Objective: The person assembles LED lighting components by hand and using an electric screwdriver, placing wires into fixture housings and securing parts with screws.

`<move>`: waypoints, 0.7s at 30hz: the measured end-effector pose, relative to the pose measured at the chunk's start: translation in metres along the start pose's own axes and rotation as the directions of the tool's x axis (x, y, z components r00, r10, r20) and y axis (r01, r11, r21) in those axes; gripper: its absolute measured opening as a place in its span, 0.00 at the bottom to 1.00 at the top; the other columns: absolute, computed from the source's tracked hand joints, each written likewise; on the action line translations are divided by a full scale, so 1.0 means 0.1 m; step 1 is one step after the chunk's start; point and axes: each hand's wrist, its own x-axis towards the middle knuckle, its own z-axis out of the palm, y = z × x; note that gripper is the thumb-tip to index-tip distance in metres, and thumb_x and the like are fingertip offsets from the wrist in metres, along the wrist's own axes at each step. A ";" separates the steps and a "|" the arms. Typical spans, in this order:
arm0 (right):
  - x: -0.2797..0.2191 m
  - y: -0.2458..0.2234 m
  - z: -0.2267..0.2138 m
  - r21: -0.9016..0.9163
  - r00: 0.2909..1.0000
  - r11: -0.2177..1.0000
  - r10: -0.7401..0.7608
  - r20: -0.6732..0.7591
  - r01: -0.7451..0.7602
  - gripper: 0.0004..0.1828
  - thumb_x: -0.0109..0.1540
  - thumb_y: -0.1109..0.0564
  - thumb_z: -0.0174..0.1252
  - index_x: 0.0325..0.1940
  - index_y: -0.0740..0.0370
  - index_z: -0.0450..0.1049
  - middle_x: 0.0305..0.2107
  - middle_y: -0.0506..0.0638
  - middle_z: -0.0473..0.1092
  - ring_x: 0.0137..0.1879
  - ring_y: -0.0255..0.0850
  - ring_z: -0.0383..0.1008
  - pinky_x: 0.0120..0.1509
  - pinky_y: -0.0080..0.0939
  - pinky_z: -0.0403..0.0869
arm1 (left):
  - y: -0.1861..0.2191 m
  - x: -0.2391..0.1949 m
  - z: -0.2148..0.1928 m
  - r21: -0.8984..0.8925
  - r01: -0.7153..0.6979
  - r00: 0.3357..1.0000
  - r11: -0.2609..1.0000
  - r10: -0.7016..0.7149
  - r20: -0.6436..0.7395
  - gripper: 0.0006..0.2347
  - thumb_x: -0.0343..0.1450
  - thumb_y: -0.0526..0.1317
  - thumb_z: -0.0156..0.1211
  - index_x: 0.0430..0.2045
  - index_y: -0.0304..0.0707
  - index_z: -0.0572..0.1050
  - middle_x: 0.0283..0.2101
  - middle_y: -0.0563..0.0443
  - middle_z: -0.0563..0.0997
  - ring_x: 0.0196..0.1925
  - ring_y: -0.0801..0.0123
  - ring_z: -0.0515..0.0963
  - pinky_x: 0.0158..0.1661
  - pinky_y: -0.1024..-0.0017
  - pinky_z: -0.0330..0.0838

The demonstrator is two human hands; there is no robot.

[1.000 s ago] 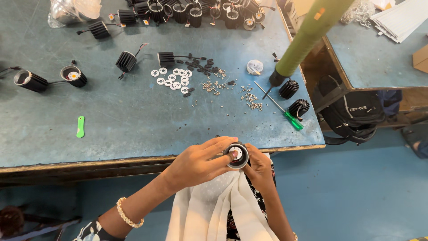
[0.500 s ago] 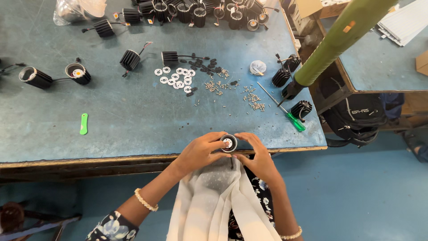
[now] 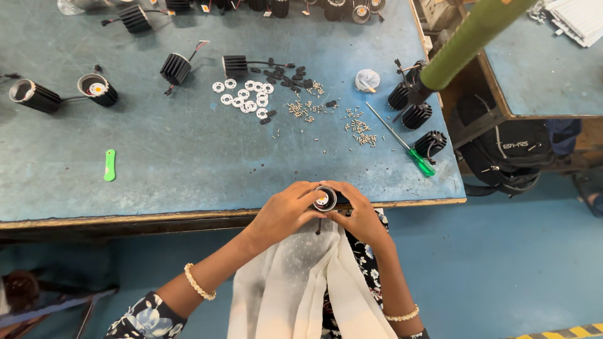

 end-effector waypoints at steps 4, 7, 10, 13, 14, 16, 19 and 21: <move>0.00 -0.03 -0.01 0.004 1.000 1.000 0.006 0.005 -0.006 0.33 0.55 0.53 0.69 0.64 0.56 0.71 0.56 0.52 0.73 0.61 0.49 0.73 0.67 0.47 0.69 | 0.02 0.01 0.00 0.068 -0.019 0.999 0.997 0.017 0.032 0.16 0.67 0.41 0.68 0.45 0.37 0.74 0.53 0.44 0.78 0.57 0.51 0.77 0.49 0.61 0.76; 0.00 -0.04 -0.01 0.021 0.999 0.998 0.052 0.009 -0.052 0.34 0.54 0.54 0.69 0.64 0.55 0.70 0.56 0.51 0.73 0.61 0.49 0.74 0.67 0.46 0.70 | 0.06 0.00 0.02 0.120 -0.055 0.998 0.991 0.055 0.005 0.16 0.67 0.40 0.67 0.46 0.34 0.74 0.56 0.39 0.77 0.58 0.50 0.76 0.48 0.62 0.76; 0.01 -0.03 0.00 -0.009 0.999 0.999 0.037 -0.005 -0.037 0.35 0.54 0.55 0.69 0.65 0.56 0.70 0.56 0.52 0.73 0.61 0.50 0.72 0.67 0.47 0.69 | 0.08 0.01 0.03 0.192 -0.077 0.997 0.978 0.074 0.023 0.17 0.68 0.40 0.67 0.47 0.30 0.73 0.56 0.36 0.76 0.58 0.49 0.76 0.48 0.62 0.77; 0.01 0.00 0.01 -0.013 0.999 0.999 0.045 -0.003 -0.045 0.35 0.53 0.56 0.70 0.64 0.56 0.70 0.56 0.52 0.73 0.61 0.49 0.73 0.66 0.46 0.69 | 0.09 0.03 0.01 0.218 -0.080 0.996 0.973 0.069 0.059 0.17 0.67 0.40 0.67 0.45 0.28 0.73 0.56 0.35 0.75 0.57 0.48 0.75 0.48 0.61 0.76; 0.00 0.02 0.01 -0.002 0.999 0.999 0.049 -0.007 -0.049 0.35 0.52 0.56 0.70 0.64 0.56 0.70 0.56 0.51 0.73 0.61 0.49 0.73 0.66 0.46 0.70 | 0.09 0.05 0.00 0.218 -0.079 0.996 0.973 0.066 0.065 0.16 0.67 0.40 0.67 0.43 0.28 0.74 0.56 0.36 0.75 0.57 0.48 0.75 0.49 0.60 0.76; -0.01 0.04 0.02 0.020 0.998 0.998 0.056 -0.014 -0.056 0.35 0.52 0.56 0.70 0.63 0.56 0.71 0.55 0.51 0.74 0.60 0.49 0.74 0.65 0.46 0.70 | 0.10 0.08 -0.02 0.192 -0.089 0.994 0.977 0.074 0.086 0.15 0.67 0.40 0.67 0.42 0.29 0.74 0.56 0.36 0.75 0.58 0.48 0.74 0.51 0.60 0.75; -0.01 0.08 0.03 0.006 0.996 0.997 0.083 -0.012 -0.083 0.32 0.52 0.57 0.71 0.61 0.56 0.72 0.52 0.50 0.74 0.58 0.49 0.74 0.64 0.46 0.71 | 0.08 0.10 -0.08 0.114 -0.104 0.987 0.988 0.089 0.133 0.14 0.67 0.40 0.66 0.42 0.30 0.75 0.56 0.38 0.75 0.59 0.49 0.73 0.52 0.60 0.73; -0.01 0.11 0.04 -0.005 1.000 1.000 0.009 -0.021 -0.009 0.32 0.53 0.57 0.71 0.60 0.58 0.72 0.53 0.51 0.74 0.59 0.50 0.74 0.64 0.47 0.71 | 0.06 0.10 -0.12 0.059 -0.090 0.982 0.994 0.079 0.169 0.14 0.68 0.40 0.66 0.43 0.31 0.76 0.55 0.39 0.75 0.58 0.49 0.73 0.52 0.59 0.73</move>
